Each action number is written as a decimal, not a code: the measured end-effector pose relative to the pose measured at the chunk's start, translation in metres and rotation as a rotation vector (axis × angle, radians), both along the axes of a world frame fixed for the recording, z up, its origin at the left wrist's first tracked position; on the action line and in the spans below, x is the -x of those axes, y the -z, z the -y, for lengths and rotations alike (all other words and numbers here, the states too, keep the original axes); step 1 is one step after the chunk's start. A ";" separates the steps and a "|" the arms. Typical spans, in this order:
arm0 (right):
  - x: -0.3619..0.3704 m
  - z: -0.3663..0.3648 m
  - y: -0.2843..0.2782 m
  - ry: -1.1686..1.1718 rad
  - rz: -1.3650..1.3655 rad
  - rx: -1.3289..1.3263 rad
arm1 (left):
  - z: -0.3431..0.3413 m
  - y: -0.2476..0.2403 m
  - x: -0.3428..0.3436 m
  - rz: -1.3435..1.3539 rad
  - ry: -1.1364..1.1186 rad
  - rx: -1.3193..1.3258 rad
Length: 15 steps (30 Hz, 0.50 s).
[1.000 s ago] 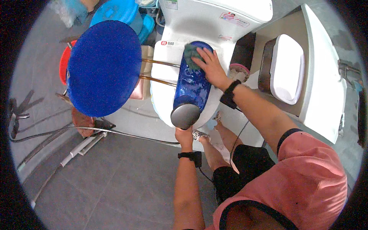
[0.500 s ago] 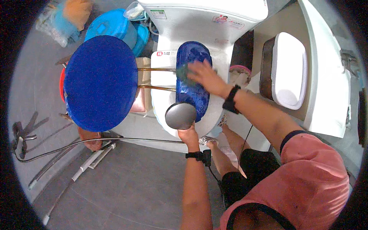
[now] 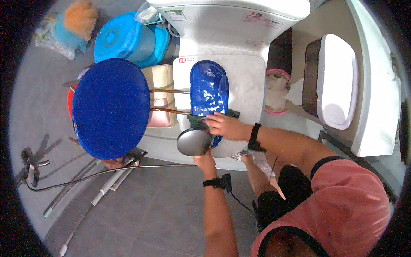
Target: The person rinses a blue plastic stool with a handheld shower head, then wipes it with a green cloth. They repeat the rinse and wipe cycle on the seat and legs, then place the stool upright on the floor.
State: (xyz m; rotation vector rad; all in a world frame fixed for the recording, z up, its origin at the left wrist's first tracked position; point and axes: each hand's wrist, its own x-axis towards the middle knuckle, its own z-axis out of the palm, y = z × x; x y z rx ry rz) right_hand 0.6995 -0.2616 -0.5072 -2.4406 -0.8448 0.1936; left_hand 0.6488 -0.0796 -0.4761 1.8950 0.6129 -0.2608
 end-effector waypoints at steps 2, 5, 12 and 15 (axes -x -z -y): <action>-0.040 0.025 0.007 0.107 0.112 -0.017 | 0.007 0.001 0.000 -0.013 -0.004 0.029; -0.102 0.056 0.016 0.318 0.169 0.238 | 0.011 0.008 0.000 0.001 -0.213 0.275; -0.051 -0.024 0.025 0.109 0.081 0.146 | 0.000 0.034 0.006 0.036 -0.092 0.081; -0.015 -0.023 0.022 0.039 0.046 0.014 | -0.002 0.045 0.009 0.067 -0.192 0.148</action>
